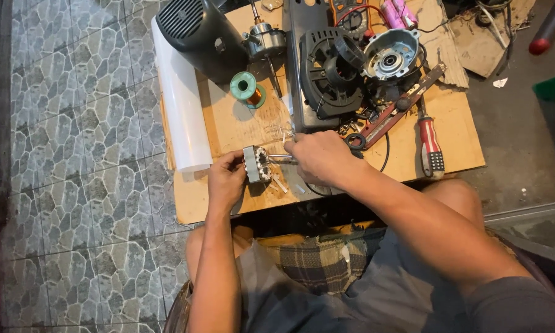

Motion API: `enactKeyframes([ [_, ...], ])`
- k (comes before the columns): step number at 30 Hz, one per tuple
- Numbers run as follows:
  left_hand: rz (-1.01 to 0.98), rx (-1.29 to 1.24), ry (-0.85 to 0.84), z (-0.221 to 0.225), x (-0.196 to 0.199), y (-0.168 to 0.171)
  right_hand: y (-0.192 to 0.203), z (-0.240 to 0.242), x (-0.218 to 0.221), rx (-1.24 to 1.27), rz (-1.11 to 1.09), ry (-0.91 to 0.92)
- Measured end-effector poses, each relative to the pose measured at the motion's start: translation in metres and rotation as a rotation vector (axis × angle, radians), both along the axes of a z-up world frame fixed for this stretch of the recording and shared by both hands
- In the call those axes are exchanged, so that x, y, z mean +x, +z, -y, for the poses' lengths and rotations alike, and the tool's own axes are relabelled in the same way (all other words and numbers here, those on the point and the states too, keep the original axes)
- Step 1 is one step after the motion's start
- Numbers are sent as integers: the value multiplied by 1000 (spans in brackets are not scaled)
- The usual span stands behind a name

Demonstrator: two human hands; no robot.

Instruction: Securing and organizing the copper wire connections on an electric motor stator using hands and a small tool.

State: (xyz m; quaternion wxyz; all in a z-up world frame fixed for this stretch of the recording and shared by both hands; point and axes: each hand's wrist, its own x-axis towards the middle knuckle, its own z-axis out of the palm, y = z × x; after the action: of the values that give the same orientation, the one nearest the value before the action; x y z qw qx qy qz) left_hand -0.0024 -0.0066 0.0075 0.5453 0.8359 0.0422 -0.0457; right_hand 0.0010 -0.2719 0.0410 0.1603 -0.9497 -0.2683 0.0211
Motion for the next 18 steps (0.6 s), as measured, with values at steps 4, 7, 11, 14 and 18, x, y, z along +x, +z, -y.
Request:
enactKeyframes([
  [4,15,15,-12,4,-2,5,0,-5,0,21,-16,2],
  [7,22,18,-14,5,-2,12,-11,-7,-1,-6,26,1],
  [11,17,17,-35,3,-2,11,-16,-8,-3,19,65,-4],
  [14,23,20,-37,1,-2,10,-6,-5,-2,18,62,-9],
  [18,20,34,-40,3,-2,14,1,-5,-2,36,53,-19],
])
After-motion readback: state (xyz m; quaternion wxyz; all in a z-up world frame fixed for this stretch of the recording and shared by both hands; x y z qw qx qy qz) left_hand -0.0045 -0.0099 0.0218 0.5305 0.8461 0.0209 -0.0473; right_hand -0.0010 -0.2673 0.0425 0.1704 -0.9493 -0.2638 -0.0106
